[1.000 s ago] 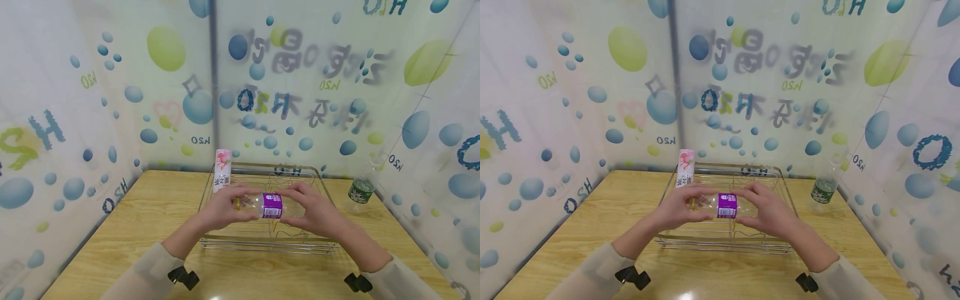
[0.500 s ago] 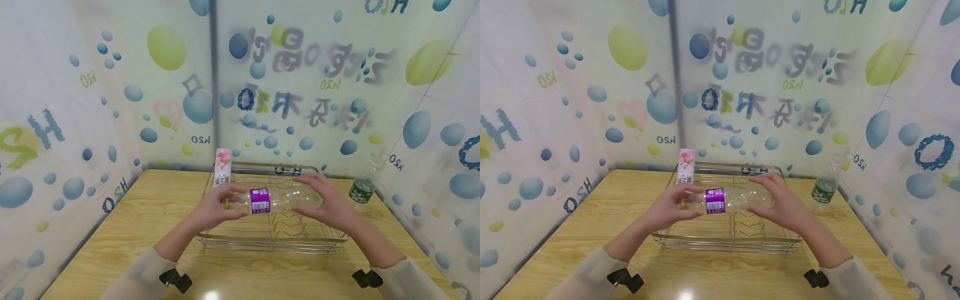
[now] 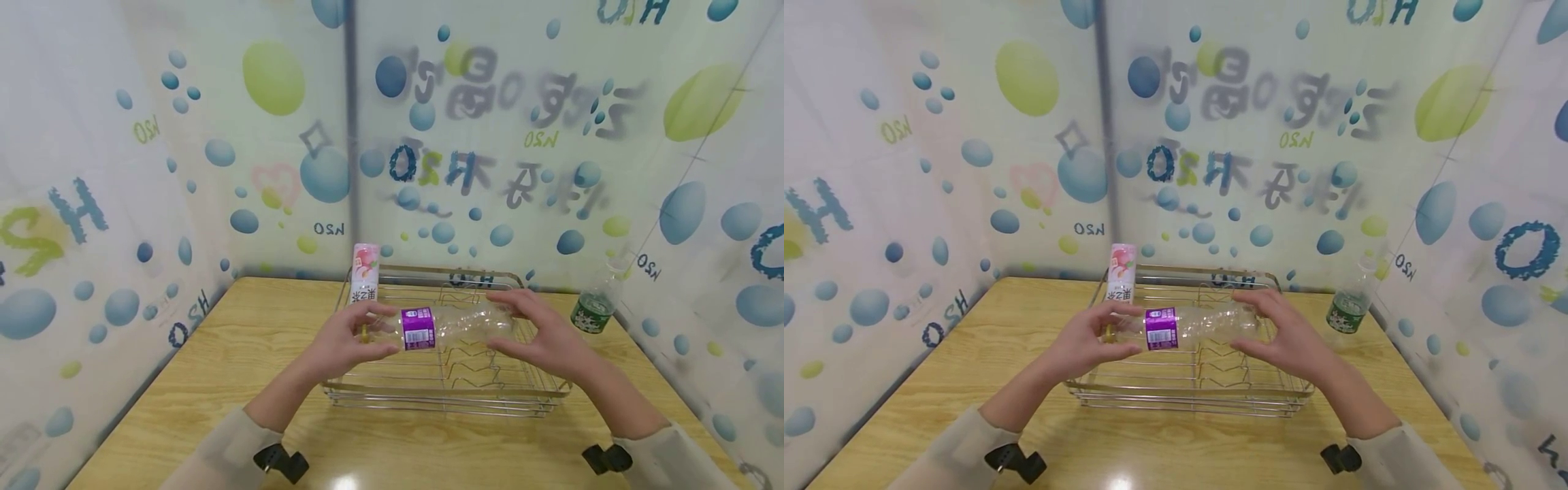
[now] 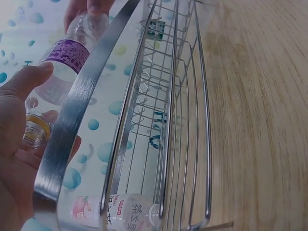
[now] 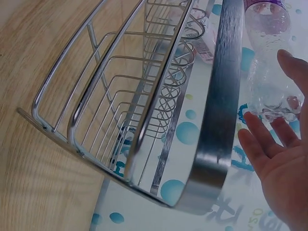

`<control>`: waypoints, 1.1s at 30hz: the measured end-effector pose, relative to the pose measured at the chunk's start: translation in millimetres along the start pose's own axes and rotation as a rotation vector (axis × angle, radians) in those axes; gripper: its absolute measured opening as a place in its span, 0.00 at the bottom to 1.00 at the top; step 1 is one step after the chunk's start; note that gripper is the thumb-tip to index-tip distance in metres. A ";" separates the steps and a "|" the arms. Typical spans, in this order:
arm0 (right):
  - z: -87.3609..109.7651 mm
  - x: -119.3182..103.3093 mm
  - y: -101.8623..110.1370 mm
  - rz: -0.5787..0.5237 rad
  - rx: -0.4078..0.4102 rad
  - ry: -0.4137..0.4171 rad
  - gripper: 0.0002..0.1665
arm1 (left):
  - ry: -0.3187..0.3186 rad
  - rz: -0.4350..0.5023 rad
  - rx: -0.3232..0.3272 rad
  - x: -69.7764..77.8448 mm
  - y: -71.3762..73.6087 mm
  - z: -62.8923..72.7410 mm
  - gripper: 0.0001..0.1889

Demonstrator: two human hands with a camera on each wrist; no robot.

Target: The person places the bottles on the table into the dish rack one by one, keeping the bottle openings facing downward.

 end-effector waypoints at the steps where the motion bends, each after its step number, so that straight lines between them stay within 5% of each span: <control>1: 0.3 0.3 -0.3 -0.009 -0.003 -0.003 0.44 | 0.001 0.005 0.001 -0.4 -0.1 0.1 0.29; 14: -5.0 -1.3 2.2 -0.177 0.046 -0.037 0.41 | -0.009 -0.030 0.003 -5.0 -5.4 -3.0 0.31; 24: -11.2 -10.8 -2.3 -0.148 0.037 -0.013 0.40 | -0.161 -0.288 0.005 19.0 -20.5 -19.0 0.38; 28: -14.3 -14.4 -3.1 -0.126 0.039 -0.008 0.40 | -0.156 -0.368 0.005 22.6 -26.4 -22.1 0.37; 33: -21.5 -20.6 -3.6 -0.121 0.048 0.016 0.41 | -0.145 -0.356 0.023 24.2 -28.8 -23.2 0.36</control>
Point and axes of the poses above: each hand's wrist, its own z-axis away from the middle knuckle, its own y-axis out of the back of the hand, x = y × z, the point moved 5 cm from there along -z, towards the middle knuckle, and after that the axes turned 3 degrees about -z, right-handed, at the moved point
